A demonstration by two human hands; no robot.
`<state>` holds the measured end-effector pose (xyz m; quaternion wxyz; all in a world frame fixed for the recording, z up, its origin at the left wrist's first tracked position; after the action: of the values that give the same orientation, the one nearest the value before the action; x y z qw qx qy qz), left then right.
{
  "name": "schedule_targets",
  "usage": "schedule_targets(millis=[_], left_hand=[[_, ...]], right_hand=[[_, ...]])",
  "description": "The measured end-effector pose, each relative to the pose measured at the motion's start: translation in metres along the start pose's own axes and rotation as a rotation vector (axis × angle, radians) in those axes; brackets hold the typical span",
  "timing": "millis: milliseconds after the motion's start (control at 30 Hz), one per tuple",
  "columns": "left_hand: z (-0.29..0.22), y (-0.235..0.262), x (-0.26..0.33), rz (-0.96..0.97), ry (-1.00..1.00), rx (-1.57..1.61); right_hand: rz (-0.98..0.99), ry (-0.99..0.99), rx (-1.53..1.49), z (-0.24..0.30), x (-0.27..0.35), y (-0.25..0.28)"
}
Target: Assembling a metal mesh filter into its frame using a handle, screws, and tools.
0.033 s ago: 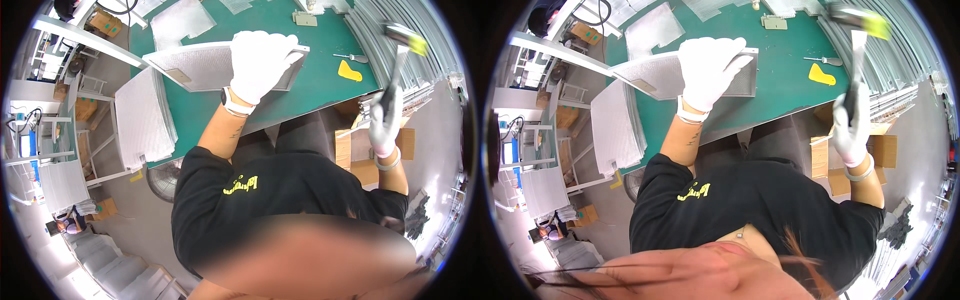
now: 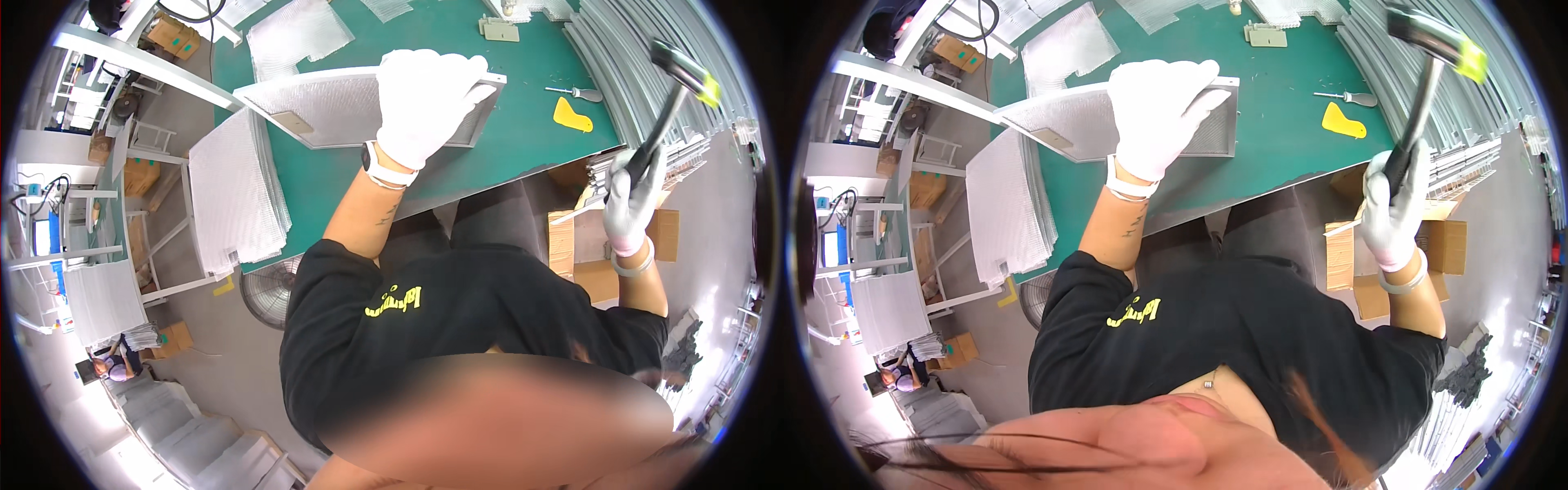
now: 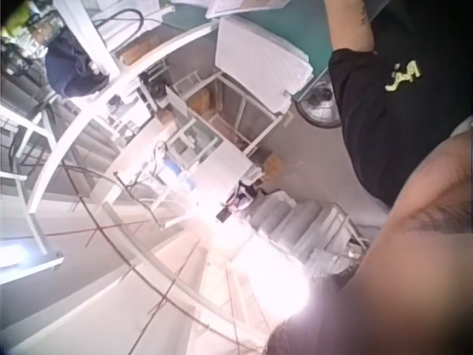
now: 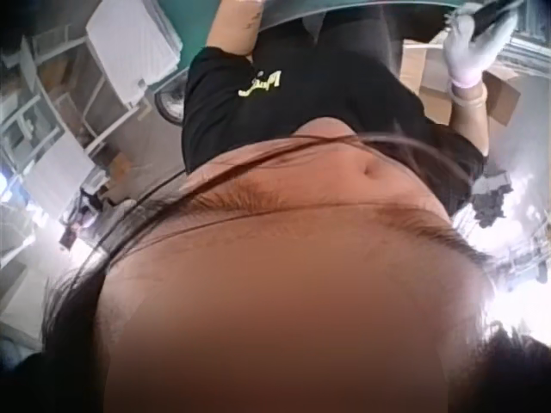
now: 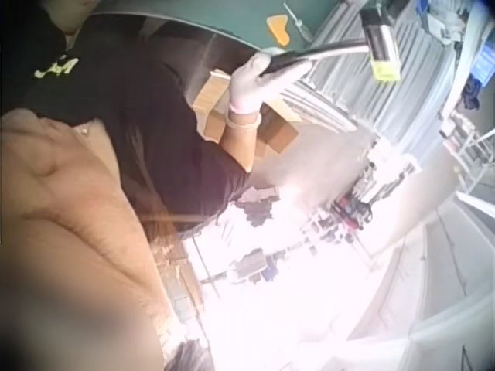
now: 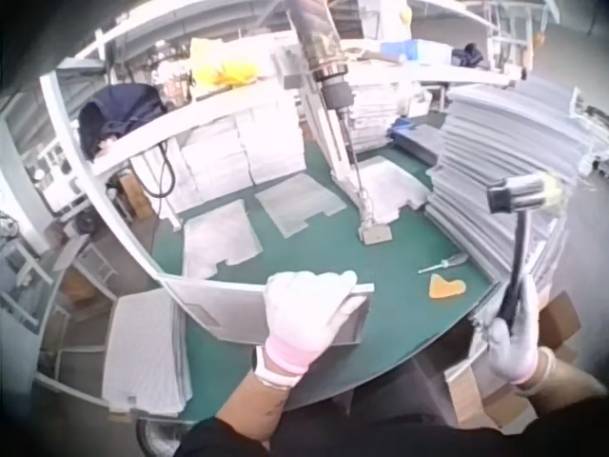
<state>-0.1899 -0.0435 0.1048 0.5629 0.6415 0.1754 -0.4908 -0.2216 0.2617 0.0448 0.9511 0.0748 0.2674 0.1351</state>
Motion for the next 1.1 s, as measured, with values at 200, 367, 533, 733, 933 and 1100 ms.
schedule_targets(millis=[200, 367, 533, 733, 933, 1100], left_hand=[[0.001, 0.002, 0.002, 0.016, 0.015, -0.053], [-0.001, 0.003, 0.001, -0.074, -0.029, -0.028], [0.004, 0.0, 0.011, -0.099, 0.009, -0.011], [-0.003, 0.007, 0.008, -0.08, -0.001, -0.011], [-0.007, 0.015, 0.017, -0.148, -0.014, -0.08], [-0.026, 0.02, 0.01, -0.047, 0.136, -0.084]], right_hand=[[0.314, 0.172, 0.696, 0.048, -0.031, -0.046], [0.064, 0.228, 0.595, 0.069, -0.031, -0.013], [0.398, 0.15, 0.82, 0.074, -0.055, -0.039], [0.588, 0.145, 0.901, 0.068, -0.038, -0.067], [0.451, -0.033, 0.736, 0.02, -0.046, -0.059], [0.612, -0.307, 0.996, -0.13, -0.019, -0.083]])
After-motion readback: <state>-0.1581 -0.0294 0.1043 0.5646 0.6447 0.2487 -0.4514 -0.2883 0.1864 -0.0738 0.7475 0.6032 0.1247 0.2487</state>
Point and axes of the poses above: each hand's wrist, its own x-axis away from the middle knuckle, its own y-axis out of the back of the hand, z = x × y, the point moved 9 cm from there along -x, towards the middle knuckle, and after that the axes turned 7 degrees about -y, right-handed, at the moved point
